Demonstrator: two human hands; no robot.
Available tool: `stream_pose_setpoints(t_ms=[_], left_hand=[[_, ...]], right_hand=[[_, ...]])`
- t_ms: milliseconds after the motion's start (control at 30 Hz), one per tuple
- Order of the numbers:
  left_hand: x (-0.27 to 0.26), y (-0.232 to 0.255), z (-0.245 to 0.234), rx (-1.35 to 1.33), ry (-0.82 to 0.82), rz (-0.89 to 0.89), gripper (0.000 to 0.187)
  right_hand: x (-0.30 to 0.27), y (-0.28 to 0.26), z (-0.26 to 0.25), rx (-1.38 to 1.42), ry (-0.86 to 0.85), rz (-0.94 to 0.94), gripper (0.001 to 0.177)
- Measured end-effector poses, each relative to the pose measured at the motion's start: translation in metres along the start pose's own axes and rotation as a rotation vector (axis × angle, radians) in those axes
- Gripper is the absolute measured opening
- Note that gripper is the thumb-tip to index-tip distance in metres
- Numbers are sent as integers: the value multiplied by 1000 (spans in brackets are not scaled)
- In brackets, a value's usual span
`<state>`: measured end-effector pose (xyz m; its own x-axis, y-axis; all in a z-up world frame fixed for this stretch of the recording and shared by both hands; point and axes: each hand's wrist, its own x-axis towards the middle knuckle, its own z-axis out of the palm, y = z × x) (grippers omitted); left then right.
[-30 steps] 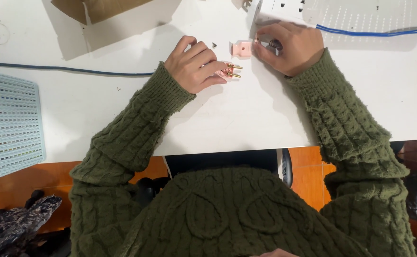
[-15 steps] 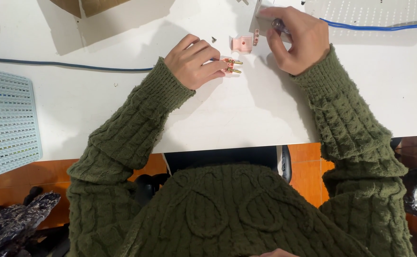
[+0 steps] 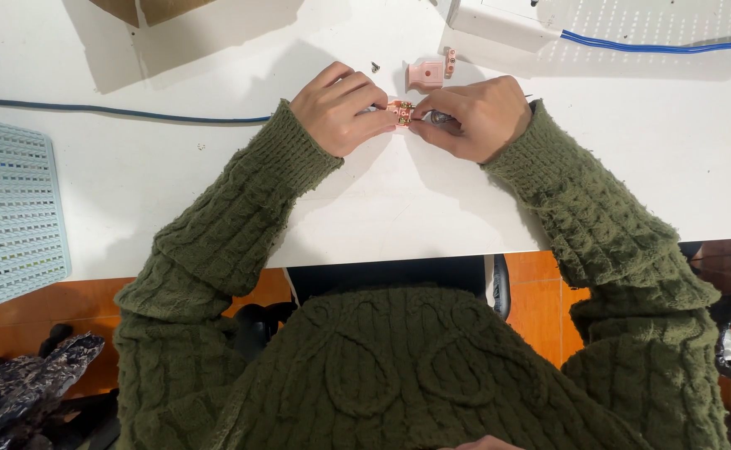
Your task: The person assembles electrical power plugs by hand using a screwdriver.
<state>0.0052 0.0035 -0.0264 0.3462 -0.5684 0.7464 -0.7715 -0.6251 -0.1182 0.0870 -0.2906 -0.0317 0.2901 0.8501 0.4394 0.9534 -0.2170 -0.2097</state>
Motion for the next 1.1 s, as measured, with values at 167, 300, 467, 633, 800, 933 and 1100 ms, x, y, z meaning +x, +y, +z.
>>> stream_pose_setpoints(t_ms=[167, 300, 467, 633, 800, 933, 1100], left_hand=[[0, 1, 0, -2, -14, -7, 17], [0, -1, -2, 4, -52, 0, 17], [0, -1, -1, 18, -24, 0, 11], [-3, -3, 2, -8, -15, 5, 11], [-3, -3, 0, -42, -32, -22, 12], [-3, -4, 3, -64, 5, -4, 18], [-3, -2, 0, -48, -44, -28, 18]], right_hand=[[-2, -4, -3, 14, -40, 42, 23], [-1, -3, -1, -11, -14, 15, 25], [-6, -5, 4, -63, -13, 73, 26], [-10, -5, 9, -84, -25, 147, 24], [-10, -3, 15, -119, 50, 103, 24], [-8, -5, 12, -111, 16, 116, 24], [16, -17, -26, 122, -89, 116, 26]])
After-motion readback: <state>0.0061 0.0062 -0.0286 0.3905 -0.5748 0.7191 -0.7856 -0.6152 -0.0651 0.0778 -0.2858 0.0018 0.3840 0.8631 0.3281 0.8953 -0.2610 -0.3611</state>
